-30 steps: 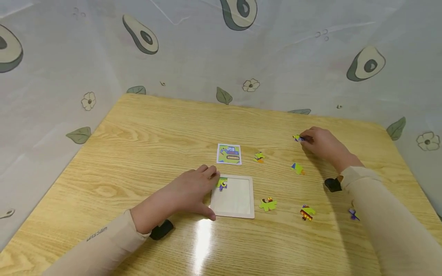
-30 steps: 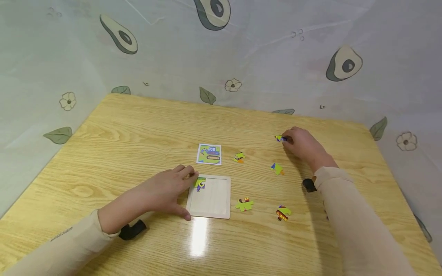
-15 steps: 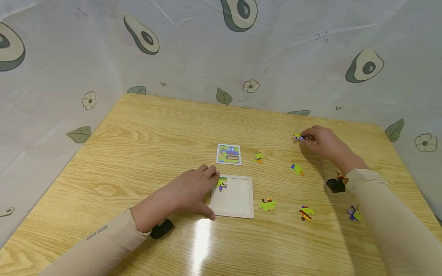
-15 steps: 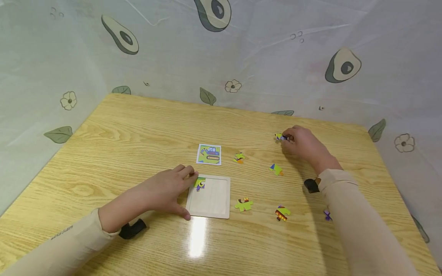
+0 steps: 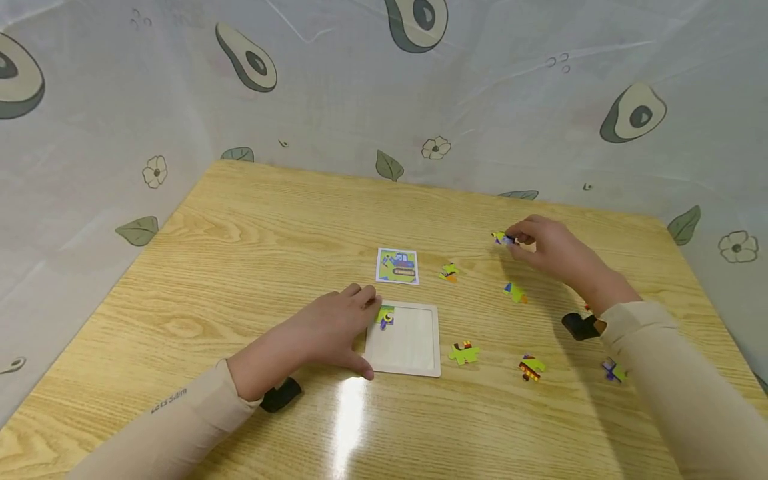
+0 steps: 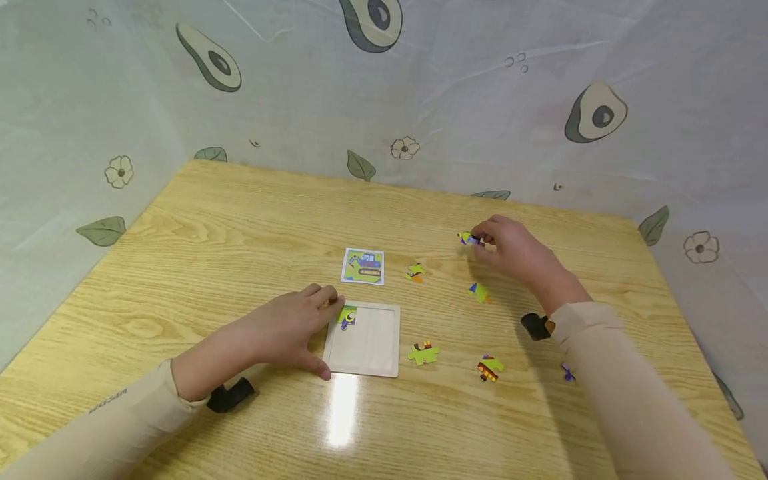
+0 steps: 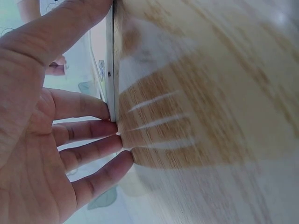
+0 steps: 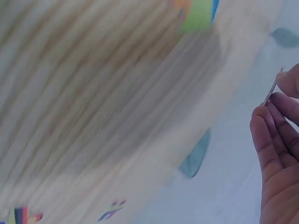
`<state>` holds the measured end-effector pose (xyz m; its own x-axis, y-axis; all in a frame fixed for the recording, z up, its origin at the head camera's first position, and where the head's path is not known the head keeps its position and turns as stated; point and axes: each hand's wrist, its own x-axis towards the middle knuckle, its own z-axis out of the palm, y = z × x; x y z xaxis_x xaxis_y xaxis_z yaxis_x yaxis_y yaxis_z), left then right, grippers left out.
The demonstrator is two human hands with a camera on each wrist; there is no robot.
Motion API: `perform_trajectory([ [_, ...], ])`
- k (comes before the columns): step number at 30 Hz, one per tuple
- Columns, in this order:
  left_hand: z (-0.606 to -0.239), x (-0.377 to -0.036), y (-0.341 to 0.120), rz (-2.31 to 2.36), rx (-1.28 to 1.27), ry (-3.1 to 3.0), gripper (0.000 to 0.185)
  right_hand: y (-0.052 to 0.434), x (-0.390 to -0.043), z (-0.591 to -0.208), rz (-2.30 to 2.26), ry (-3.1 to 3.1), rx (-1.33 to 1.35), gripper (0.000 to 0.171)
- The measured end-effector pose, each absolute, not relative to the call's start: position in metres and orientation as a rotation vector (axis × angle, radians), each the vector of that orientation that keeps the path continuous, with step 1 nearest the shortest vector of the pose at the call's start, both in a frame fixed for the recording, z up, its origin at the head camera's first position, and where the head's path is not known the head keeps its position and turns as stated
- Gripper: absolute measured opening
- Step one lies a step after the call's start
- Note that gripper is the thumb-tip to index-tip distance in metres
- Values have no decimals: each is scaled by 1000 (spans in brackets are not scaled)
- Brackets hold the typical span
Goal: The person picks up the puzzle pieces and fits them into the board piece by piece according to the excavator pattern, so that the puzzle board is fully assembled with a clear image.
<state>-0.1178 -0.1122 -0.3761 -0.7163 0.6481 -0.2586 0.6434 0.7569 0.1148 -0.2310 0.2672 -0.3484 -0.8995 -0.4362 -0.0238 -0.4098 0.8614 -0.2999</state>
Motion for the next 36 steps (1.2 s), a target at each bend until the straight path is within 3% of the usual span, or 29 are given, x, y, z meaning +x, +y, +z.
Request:
perform_trajectory([
  [15, -375, -118, -112, 42, 1020, 2685, 117, 200, -180, -362, -482, 2867, -1029, 23],
  [23, -376, -118, -114, 58, 995, 2672, 117, 168, -157, -370, -478, 2776, -1085, 23],
  [36, -376, -118, -112, 25, 1011, 2685, 117, 138, -139, -380, -446, 2684, -1282, 22],
])
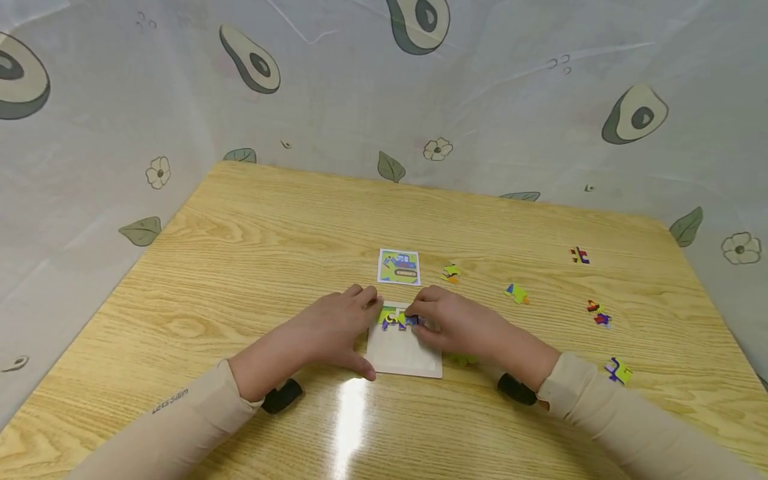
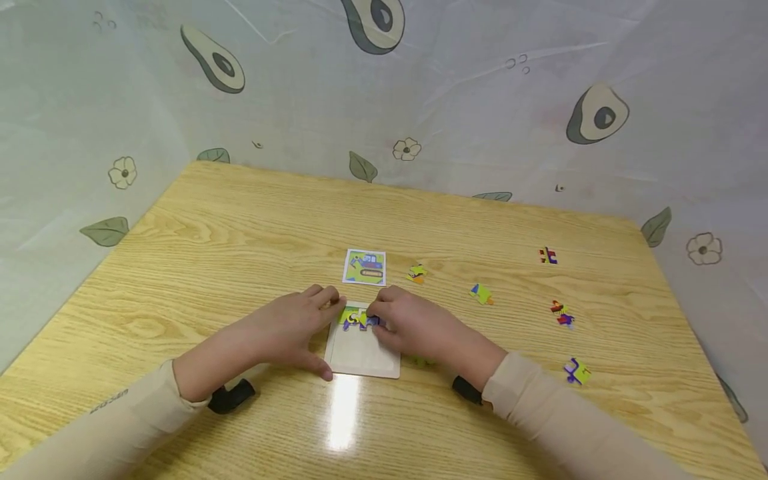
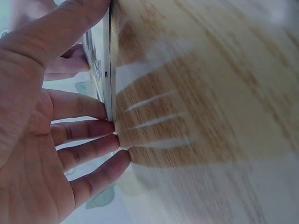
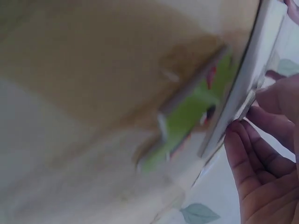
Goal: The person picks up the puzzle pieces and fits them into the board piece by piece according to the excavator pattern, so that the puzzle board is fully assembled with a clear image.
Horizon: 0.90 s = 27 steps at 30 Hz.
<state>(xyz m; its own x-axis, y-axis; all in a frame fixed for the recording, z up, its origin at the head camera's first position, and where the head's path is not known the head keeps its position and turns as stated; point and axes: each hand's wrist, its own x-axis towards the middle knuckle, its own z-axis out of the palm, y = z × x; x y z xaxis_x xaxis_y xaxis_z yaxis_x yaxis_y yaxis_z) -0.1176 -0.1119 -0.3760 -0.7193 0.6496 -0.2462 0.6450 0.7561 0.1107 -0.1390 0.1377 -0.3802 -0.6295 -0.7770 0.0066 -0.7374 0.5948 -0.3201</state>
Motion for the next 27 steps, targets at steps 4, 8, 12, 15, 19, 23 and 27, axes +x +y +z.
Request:
perform_trajectory([
  [4, -376, -118, -110, 21, 1029, 2686, 118, 135, -137, -384, -387, 2722, -1383, 20],
  [8, -377, -118, -109, 16, 1025, 2689, 117, 132, -136, -386, -335, 2764, -1435, 18],
  [12, -376, -118, -110, 22, 1015, 2691, 116, 130, -134, -386, -299, 2793, -1462, 14],
  [15, -376, -118, -110, 27, 1009, 2689, 116, 128, -134, -386, -281, 2807, -1480, 11],
  [19, -376, -118, -110, 24, 1006, 2687, 116, 126, -134, -386, -276, 2804, -1453, 10],
  [23, -376, -118, -111, 18, 1009, 2691, 117, 124, -135, -384, -261, 2799, -1411, 11],
  [27, -376, -118, -112, 23, 1008, 2691, 117, 122, -135, -383, -244, 2807, -1393, 10],
])
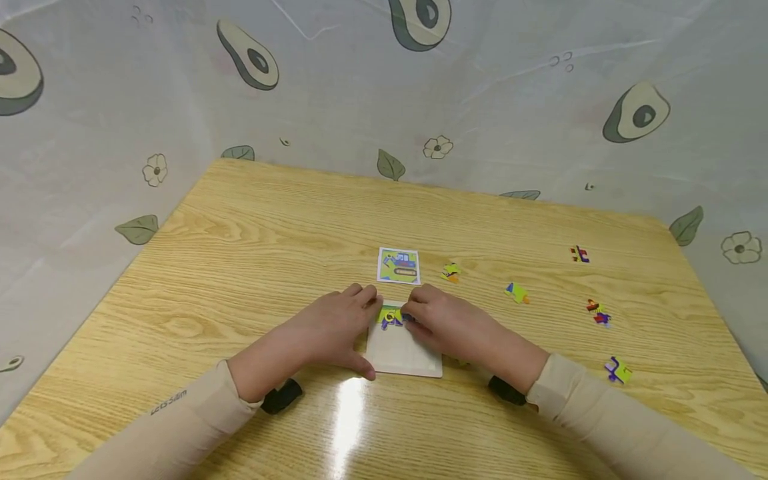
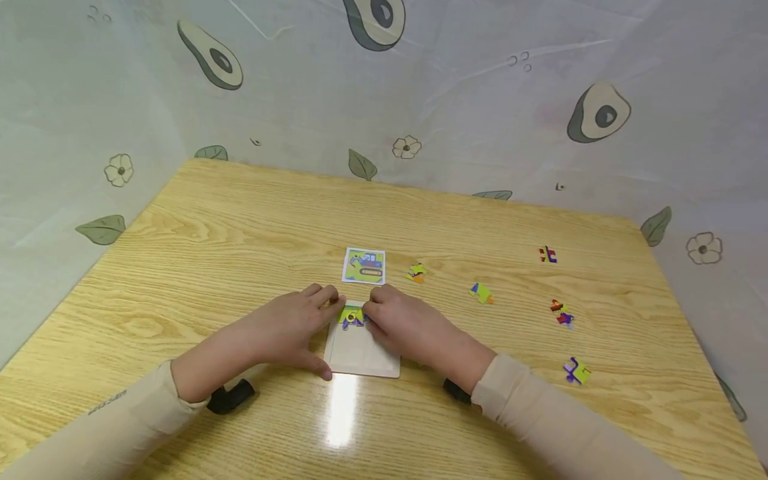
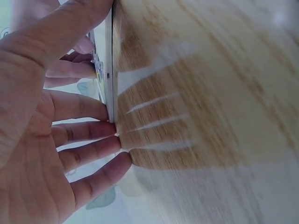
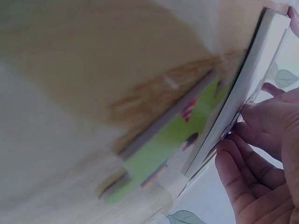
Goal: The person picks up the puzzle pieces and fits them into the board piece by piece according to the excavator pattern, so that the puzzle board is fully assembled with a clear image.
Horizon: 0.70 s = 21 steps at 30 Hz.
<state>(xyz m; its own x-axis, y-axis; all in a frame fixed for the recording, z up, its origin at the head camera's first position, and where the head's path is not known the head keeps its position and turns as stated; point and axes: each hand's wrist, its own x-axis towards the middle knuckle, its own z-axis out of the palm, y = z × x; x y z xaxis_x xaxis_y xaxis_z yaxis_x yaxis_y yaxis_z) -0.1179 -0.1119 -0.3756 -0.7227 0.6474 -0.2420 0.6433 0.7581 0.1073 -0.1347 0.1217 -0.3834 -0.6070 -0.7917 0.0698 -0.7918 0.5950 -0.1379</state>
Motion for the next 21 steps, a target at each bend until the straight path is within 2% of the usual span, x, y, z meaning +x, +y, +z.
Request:
perform_trajectory([
  [15, -375, -116, -112, 31, 1000, 2687, 116, 118, -128, -383, 154, -2809, 1387, 7],
  [21, -376, -116, -110, 47, 1012, 2688, 115, 127, -130, -376, 264, -2899, 1447, 21],
])
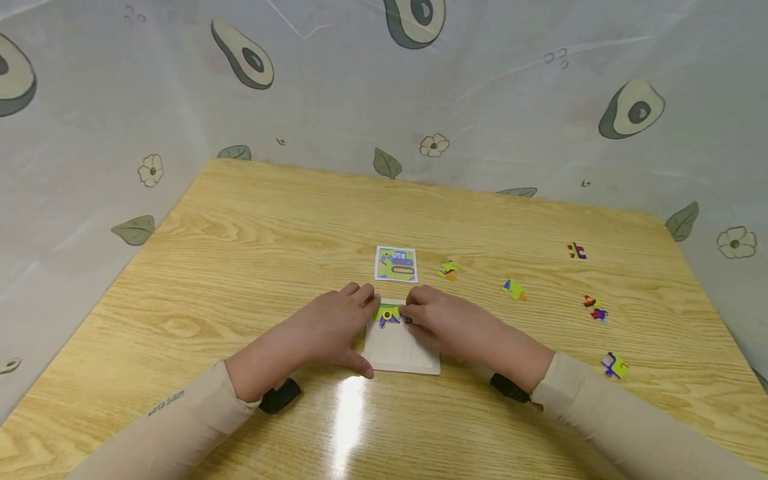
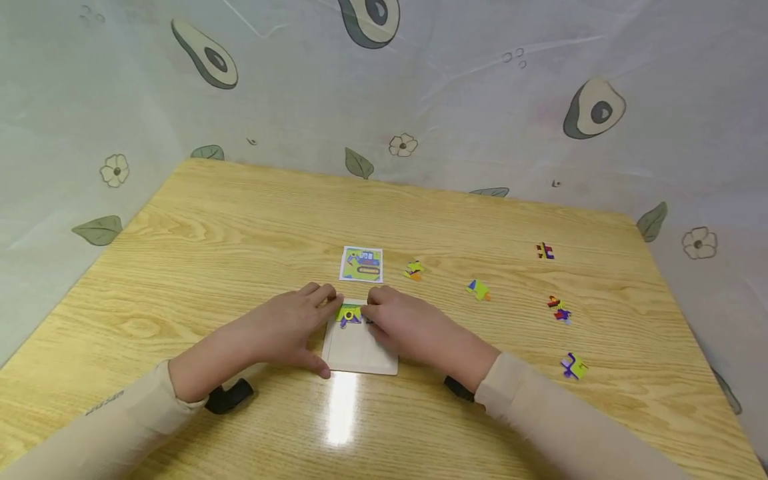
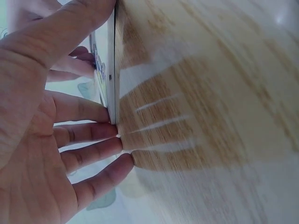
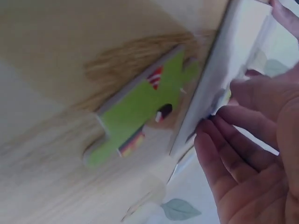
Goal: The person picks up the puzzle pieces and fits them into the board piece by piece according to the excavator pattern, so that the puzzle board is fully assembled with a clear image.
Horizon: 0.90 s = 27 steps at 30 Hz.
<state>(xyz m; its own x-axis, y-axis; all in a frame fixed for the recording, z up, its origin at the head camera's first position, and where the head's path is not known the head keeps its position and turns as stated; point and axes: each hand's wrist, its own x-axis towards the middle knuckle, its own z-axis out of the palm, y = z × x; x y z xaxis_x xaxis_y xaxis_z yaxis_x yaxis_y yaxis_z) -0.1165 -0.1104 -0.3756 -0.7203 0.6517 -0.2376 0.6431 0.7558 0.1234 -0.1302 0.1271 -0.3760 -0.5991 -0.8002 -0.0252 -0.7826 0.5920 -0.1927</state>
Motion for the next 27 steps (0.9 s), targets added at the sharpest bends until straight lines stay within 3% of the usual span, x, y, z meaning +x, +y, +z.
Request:
perform_trajectory([
  [8, -376, -116, -113, 77, 977, 2668, 118, 158, -123, -363, -398, 2682, -1183, 35],
  [15, -378, -116, -113, 86, 1005, 2686, 116, 227, -101, -357, -419, 2886, -910, 34],
  [27, -377, -115, -115, 74, 994, 2678, 117, 343, -64, -383, -320, 3133, -550, 43],
])
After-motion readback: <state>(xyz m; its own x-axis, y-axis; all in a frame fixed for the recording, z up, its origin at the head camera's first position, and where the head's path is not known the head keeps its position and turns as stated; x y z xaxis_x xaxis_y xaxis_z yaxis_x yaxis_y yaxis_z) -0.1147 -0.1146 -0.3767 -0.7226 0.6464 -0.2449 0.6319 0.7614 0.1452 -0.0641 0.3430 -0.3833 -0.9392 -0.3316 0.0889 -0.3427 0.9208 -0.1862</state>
